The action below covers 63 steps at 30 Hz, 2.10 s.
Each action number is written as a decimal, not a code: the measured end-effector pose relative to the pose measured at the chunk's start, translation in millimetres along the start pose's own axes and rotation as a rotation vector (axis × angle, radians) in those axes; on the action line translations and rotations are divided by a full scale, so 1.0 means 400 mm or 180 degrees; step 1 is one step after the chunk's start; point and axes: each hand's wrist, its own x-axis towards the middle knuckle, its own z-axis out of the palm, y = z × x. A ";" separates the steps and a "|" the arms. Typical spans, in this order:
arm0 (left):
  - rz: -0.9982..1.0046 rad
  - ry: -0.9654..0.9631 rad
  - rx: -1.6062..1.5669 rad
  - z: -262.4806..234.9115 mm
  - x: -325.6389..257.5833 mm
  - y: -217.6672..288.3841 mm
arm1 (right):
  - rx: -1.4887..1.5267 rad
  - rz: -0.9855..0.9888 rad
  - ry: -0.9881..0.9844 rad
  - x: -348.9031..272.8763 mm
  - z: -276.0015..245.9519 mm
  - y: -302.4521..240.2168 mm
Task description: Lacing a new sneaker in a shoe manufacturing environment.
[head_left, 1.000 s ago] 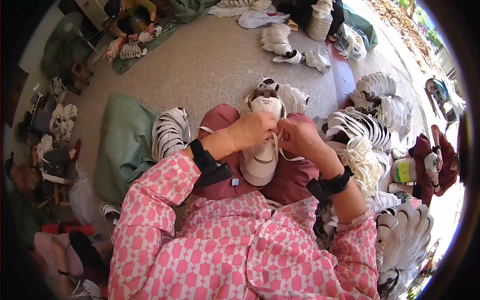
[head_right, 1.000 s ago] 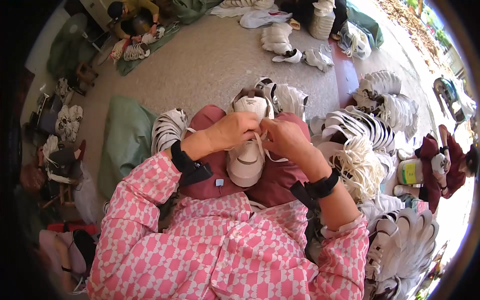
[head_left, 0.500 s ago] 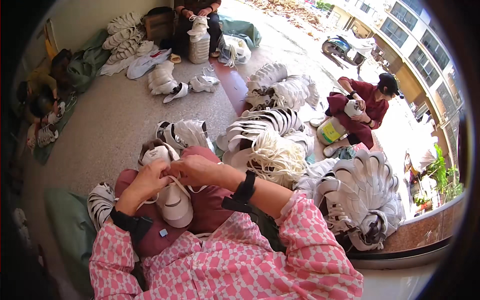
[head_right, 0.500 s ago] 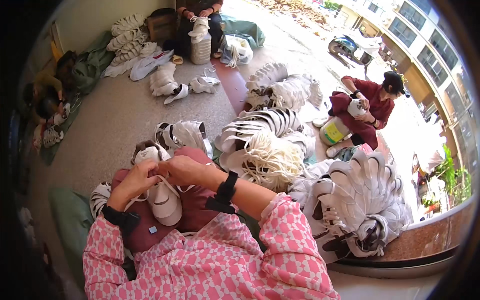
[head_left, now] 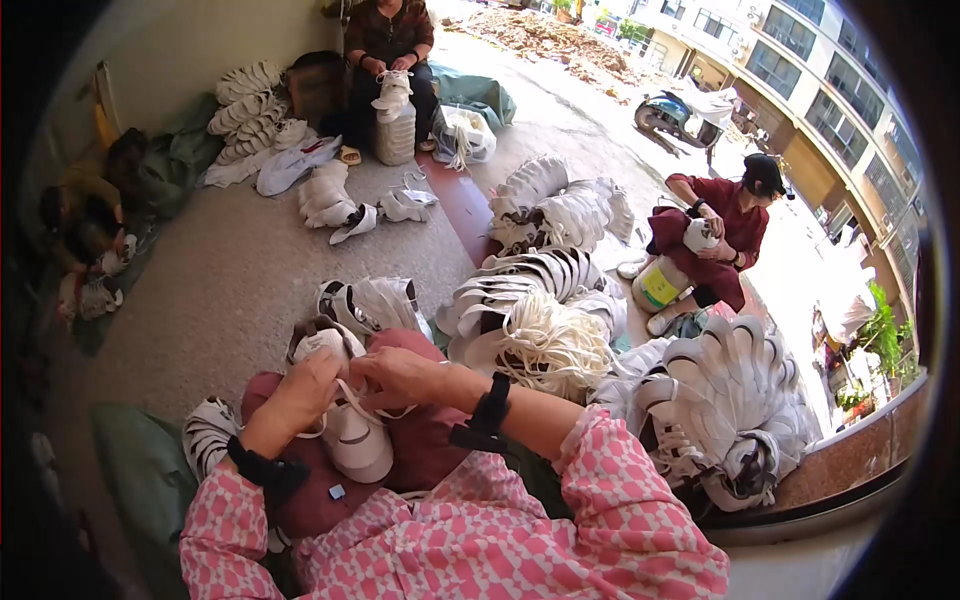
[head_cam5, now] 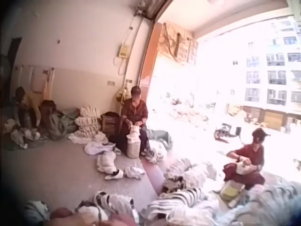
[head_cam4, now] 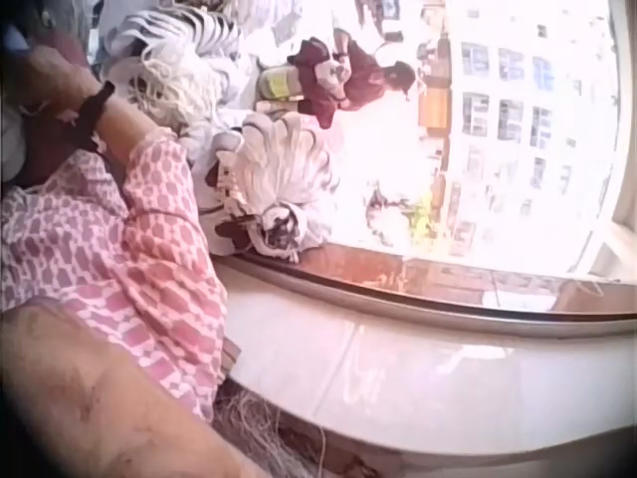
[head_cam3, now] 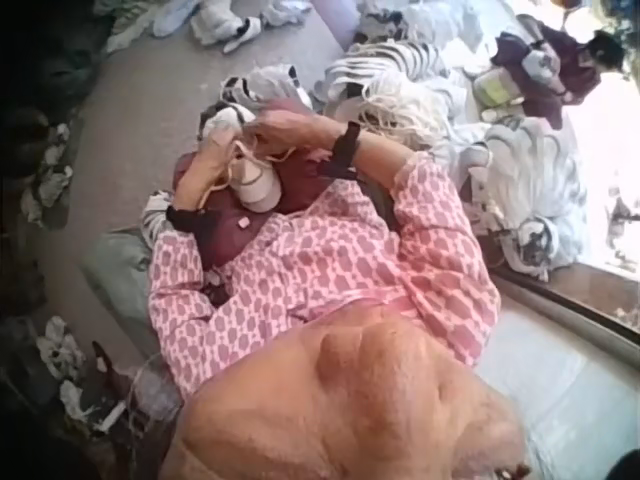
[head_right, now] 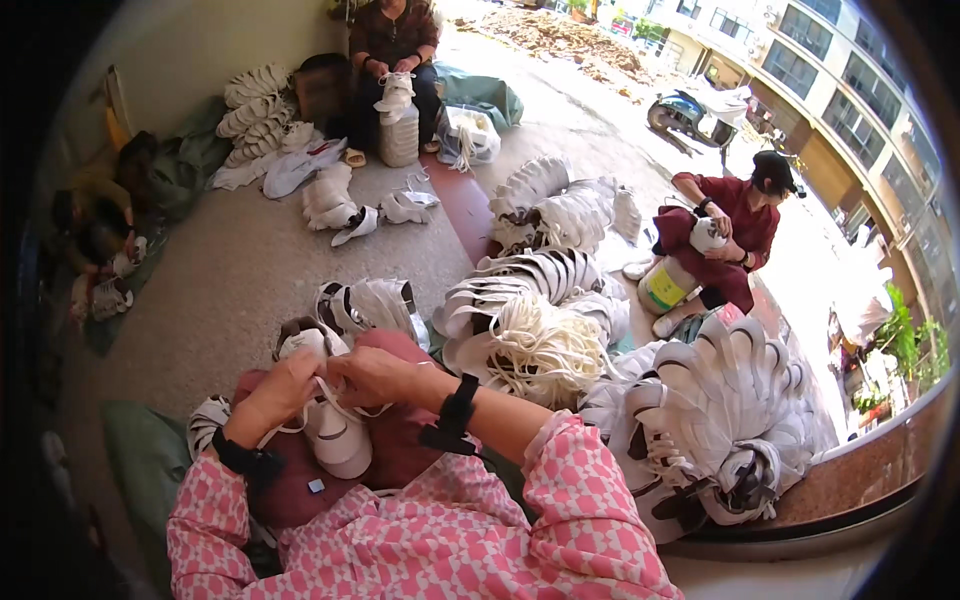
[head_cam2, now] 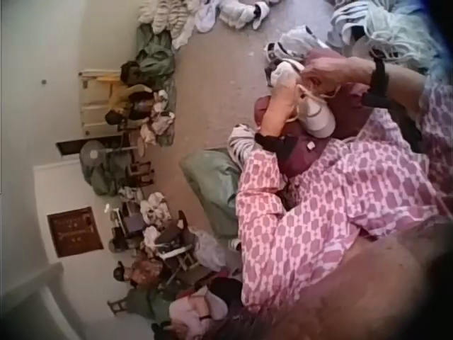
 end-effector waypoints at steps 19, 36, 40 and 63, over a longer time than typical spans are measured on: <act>-0.1432 0.1532 -0.3876 -0.052 -0.082 0.084 | 0.0657 0.0007 0.1470 0.024 0.084 -0.071; -0.1588 0.1605 -0.3771 0.022 -0.091 0.081 | 0.1318 0.0440 0.1202 0.069 0.029 -0.154; -0.1577 0.1719 -0.3377 -0.008 -0.099 0.101 | 0.1764 0.0980 0.1105 0.080 0.036 -0.144; -0.2004 0.1233 -0.2812 0.008 -0.118 0.100 | 0.1544 0.0917 0.1110 0.110 0.053 -0.132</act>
